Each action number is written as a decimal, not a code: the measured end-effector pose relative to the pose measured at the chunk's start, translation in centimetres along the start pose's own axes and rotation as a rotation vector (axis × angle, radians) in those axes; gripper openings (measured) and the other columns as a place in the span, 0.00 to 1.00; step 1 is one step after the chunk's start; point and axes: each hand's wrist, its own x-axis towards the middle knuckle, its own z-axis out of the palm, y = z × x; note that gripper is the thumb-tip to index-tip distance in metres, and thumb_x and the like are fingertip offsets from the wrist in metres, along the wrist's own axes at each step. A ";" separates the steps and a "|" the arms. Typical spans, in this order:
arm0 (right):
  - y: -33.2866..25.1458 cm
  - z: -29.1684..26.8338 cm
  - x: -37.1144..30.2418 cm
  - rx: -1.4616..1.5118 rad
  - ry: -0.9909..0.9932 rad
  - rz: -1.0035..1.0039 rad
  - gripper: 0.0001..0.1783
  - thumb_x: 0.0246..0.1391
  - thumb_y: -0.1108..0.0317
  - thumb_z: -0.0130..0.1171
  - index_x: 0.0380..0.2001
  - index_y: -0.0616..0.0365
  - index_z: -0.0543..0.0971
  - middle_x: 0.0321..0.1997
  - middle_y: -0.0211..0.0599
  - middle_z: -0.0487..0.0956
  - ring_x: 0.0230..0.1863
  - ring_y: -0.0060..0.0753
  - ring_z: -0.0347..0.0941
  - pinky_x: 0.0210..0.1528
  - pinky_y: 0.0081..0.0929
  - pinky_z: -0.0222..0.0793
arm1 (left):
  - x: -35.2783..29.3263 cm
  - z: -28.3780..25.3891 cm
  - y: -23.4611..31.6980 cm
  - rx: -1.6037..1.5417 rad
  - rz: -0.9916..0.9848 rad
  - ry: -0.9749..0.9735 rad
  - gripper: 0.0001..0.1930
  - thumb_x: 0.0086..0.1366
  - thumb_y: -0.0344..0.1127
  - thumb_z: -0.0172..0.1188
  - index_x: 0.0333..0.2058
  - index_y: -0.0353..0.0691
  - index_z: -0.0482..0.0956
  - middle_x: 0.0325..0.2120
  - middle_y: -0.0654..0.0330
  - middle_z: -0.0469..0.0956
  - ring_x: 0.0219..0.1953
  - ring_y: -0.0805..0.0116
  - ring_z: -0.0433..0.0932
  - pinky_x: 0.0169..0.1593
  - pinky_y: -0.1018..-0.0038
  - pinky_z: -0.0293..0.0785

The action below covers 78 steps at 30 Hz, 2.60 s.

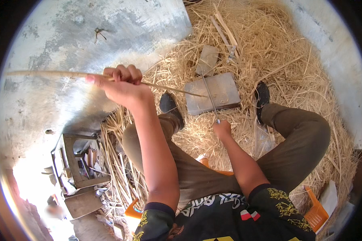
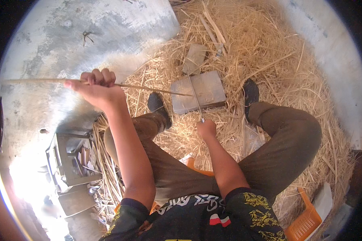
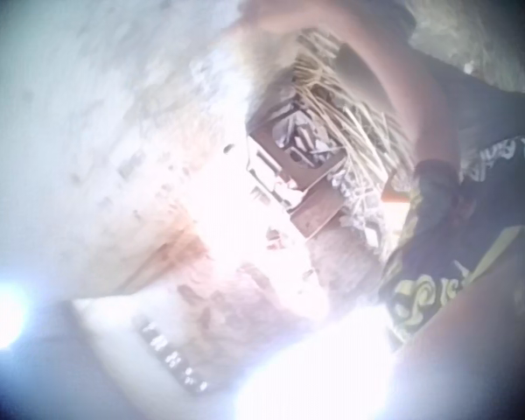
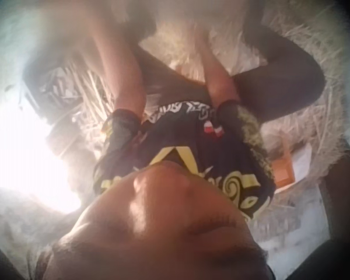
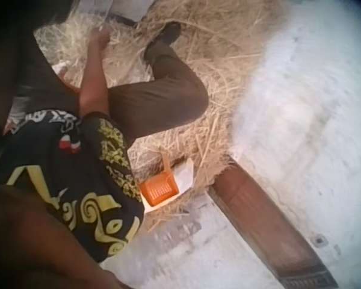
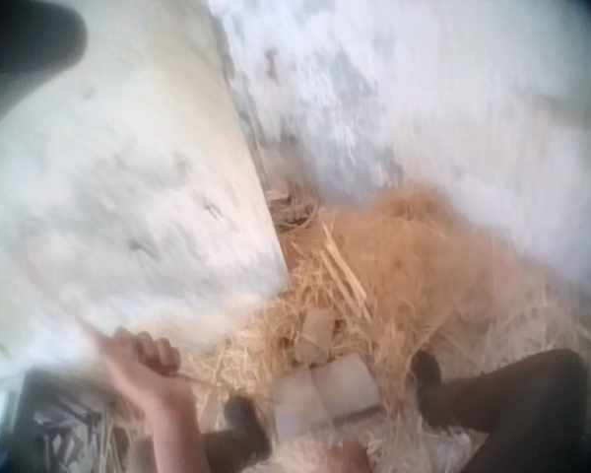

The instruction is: The person sits on a straw-covered floor and uses a large knife to shave and smooth a long bamboo stick. They repeatedly draw the knife along the stick's length to remove the outer layer, occasionally rotating the stick to work on different sides.

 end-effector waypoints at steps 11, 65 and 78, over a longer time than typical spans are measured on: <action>3.3 1.3 2.0 0.139 0.026 -0.024 0.18 0.53 0.59 0.60 0.30 0.69 0.79 0.27 0.49 0.81 0.21 0.41 0.79 0.23 0.35 0.73 | 0.1 -6.8 15.1 -0.115 0.848 0.215 0.30 0.74 0.66 0.37 0.21 0.50 0.62 0.14 0.72 0.58 0.18 0.78 0.55 0.23 0.79 0.51; 1.0 -34.2 -22.3 0.786 -0.162 -0.674 0.06 0.46 0.76 0.58 0.30 0.59 0.73 0.38 0.38 0.77 0.42 0.32 0.76 0.52 0.32 0.70 | -42.9 -13.5 -29.8 1.111 -1.078 -1.058 0.30 0.53 0.41 0.66 0.51 0.31 0.70 0.45 0.39 0.78 0.48 0.46 0.79 0.51 0.60 0.75; 1.9 -34.5 -22.2 0.821 -0.144 -0.612 0.07 0.46 0.76 0.59 0.31 0.60 0.73 0.39 0.39 0.78 0.43 0.34 0.77 0.53 0.35 0.73 | -41.5 -8.8 -27.4 0.825 -1.265 -0.985 0.21 0.62 0.52 0.61 0.27 0.35 0.81 0.25 0.50 0.80 0.28 0.58 0.78 0.38 0.60 0.72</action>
